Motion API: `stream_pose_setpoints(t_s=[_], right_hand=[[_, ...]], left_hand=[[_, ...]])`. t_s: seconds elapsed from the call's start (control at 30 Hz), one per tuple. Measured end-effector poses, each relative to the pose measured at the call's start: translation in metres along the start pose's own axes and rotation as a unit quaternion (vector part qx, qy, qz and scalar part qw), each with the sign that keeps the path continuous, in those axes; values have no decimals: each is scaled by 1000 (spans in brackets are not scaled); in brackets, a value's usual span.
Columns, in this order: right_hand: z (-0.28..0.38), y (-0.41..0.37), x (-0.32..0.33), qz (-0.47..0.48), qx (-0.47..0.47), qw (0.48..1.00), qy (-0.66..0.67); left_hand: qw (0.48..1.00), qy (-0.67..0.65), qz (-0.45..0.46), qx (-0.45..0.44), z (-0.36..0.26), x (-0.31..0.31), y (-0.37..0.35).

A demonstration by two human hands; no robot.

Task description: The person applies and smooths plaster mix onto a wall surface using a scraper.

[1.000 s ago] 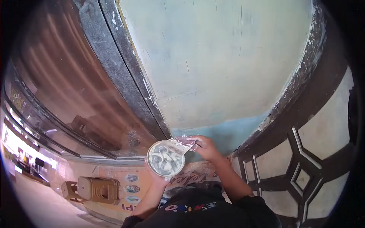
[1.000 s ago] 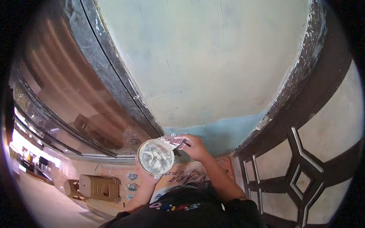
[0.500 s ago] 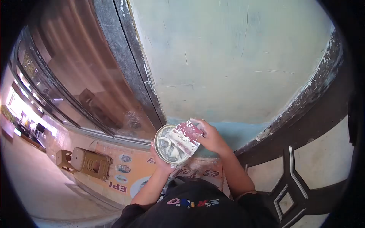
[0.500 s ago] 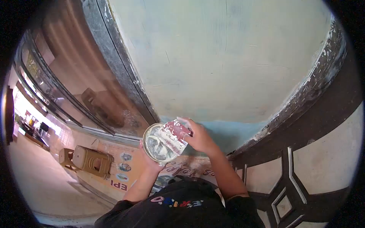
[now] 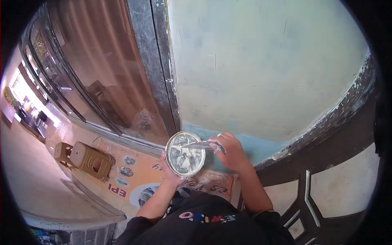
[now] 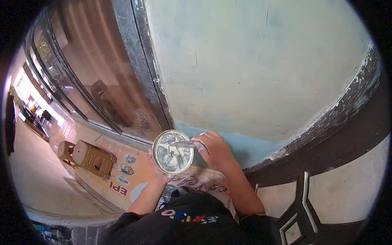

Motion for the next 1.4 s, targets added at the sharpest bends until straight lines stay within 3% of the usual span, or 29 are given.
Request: stream_pose_setpoints(t_s=[0.23,0.3,0.43,0.63,0.67,1.13,1.33,1.4], right_hand=[[6,6,-11,-38,-53,996,65],[9,11,-25,-46,-78,995,52],[3,19,-32,-87,-117,988,48],[9,26,-37,-91,-153,982,63],[12,27,-40,-92,-153,982,62],[37,29,-64,16,-93,995,30],[49,28,-59,0,-32,999,30],[40,33,-60,15,-63,997,42]], left_hand=[[998,-49,49,-1,-21,-4,9],[998,5,39,-49,-34,-5,11],[998,25,17,-63,-47,14,22],[995,-20,91,-44,-56,5,25],[996,27,56,-68,-59,7,24],[996,-1,80,-50,-63,5,31],[998,5,38,-42,-58,9,25],[998,-18,60,-25,-53,7,23]])
Point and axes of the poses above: each hand's wrist, its own y-axis towards the middle knuckle, its own x-axis out of the back of the hand, z = x × y, the point moved 9 cm from there along y, towards the middle knuckle, and after that the axes turned 4 degrees about -x, right-handed, at the moved point
